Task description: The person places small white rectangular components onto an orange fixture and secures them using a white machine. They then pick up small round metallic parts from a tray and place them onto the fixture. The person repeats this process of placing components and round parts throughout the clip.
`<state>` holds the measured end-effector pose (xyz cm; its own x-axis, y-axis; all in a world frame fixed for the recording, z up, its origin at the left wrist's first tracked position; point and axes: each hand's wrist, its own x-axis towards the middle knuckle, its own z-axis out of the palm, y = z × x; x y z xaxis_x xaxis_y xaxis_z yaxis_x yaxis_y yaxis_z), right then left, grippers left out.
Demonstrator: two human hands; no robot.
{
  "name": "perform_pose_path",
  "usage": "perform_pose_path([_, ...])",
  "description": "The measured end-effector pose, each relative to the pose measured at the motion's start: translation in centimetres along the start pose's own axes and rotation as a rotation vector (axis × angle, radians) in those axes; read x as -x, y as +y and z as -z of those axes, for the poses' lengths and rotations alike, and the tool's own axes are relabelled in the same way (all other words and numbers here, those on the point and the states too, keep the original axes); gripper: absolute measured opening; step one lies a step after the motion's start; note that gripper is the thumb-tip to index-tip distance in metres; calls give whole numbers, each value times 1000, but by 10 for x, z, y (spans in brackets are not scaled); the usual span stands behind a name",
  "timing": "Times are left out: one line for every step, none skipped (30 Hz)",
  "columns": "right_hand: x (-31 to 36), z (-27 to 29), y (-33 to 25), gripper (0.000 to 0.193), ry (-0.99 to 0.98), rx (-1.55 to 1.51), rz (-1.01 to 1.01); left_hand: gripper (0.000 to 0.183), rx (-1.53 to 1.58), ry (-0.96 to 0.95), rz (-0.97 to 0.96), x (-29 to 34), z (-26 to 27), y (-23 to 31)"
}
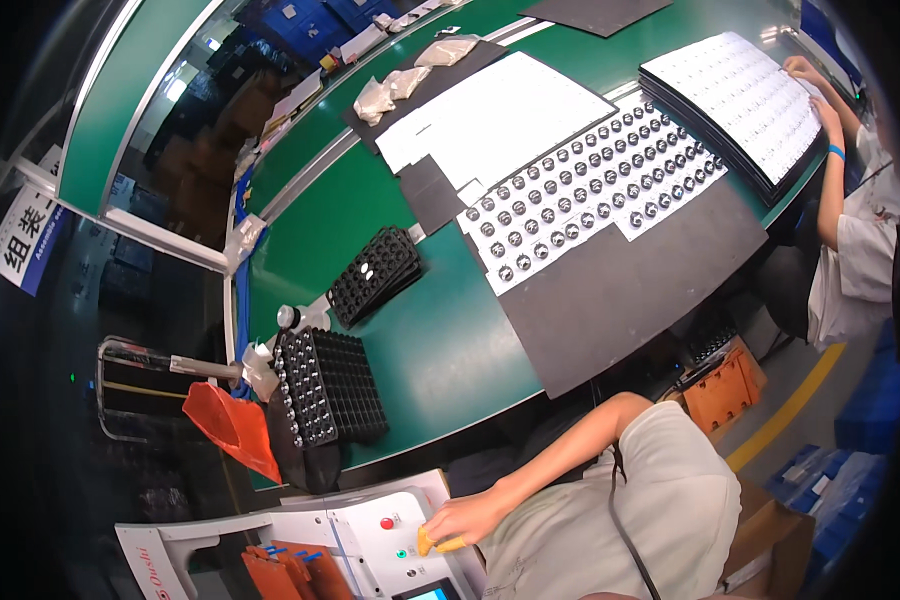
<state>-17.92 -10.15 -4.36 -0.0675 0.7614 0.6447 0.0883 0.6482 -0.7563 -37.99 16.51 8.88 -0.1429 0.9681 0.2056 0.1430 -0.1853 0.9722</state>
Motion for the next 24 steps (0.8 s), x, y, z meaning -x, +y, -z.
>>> perform_pose_path([1,5,-14,26,-20,-46,-17,67,39,-11,-16,12,-2,8])
perform_pose_path([1,5,-27,24,17,-78,23,66,83,-31,-28,28,0,19])
perform_pose_path([-2,6,-40,24,8,-135,7,66,126,-28,-39,45,6,29])
perform_pose_path([-1,12,-50,24,20,-179,-20,65,168,-62,-30,60,-1,34])
perform_pose_path([0,16,-56,24,29,-221,-44,65,202,-79,-28,73,-6,41])
perform_pose_path([1,17,-57,34,24,-259,-107,64,245,-110,-13,88,-13,46])
perform_pose_path([4,18,-61,39,71,-332,-173,64,288,-136,10,103,-17,49])
perform_pose_path([6,20,-67,43,114,-404,-235,63,327,-160,42,118,-21,52])
perform_pose_path([6,20,-70,48,165,-476,-293,63,366,-197,73,131,-26,55])
perform_pose_path([11,21,-58,69,79,-494,-371,63,404,-230,111,144,-31,57])
perform_pose_path([15,22,-57,72,136,-507,-335,62,443,-264,151,155,-38,57])
perform_pose_path([20,20,-57,76,193,-523,-300,62,477,-297,203,165,-44,56])
perform_pose_path([26,17,-56,79,250,-540,-264,61,521,-350,275,178,-51,53])
perform_pose_path([30,13,-54,87,312,-547,-228,61,554,-396,341,188,-59,50])
perform_pose_path([34,13,-55,84,412,-654,-210,61,588,-461,419,196,-72,43])
perform_pose_path([38,8,-51,80,524,-713,-170,60,615,-540,497,204,-83,33])
perform_pose_path([42,9,-49,77,628,-760,-138,60,653,-606,576,212,-98,27])
perform_pose_path([37,14,-61,68,794,-799,-175,59,679,-709,606,209,-103,13])
perform_pose_path([33,25,-68,63,900,-716,-279,59,707,-811,635,208,-110,-2])
perform_pose_path([32,31,-64,61,962,-673,-231,59,723,-934,669,207,-119,-12])
perform_pose_path([33,36,-55,59,1019,-636,-185,60,670,-920,691,211,-125,-10])
perform_pose_path([38,43,-44,55,1027,-607,-182,60,617,-906,711,217,-131,-7])
perform_pose_path([40,52,-42,52,1055,-583,-260,61,562,-893,735,226,-137,-3])
perform_pose_path([42,62,-41,51,1063,-564,-273,60,484,-841,743,238,-141,11])
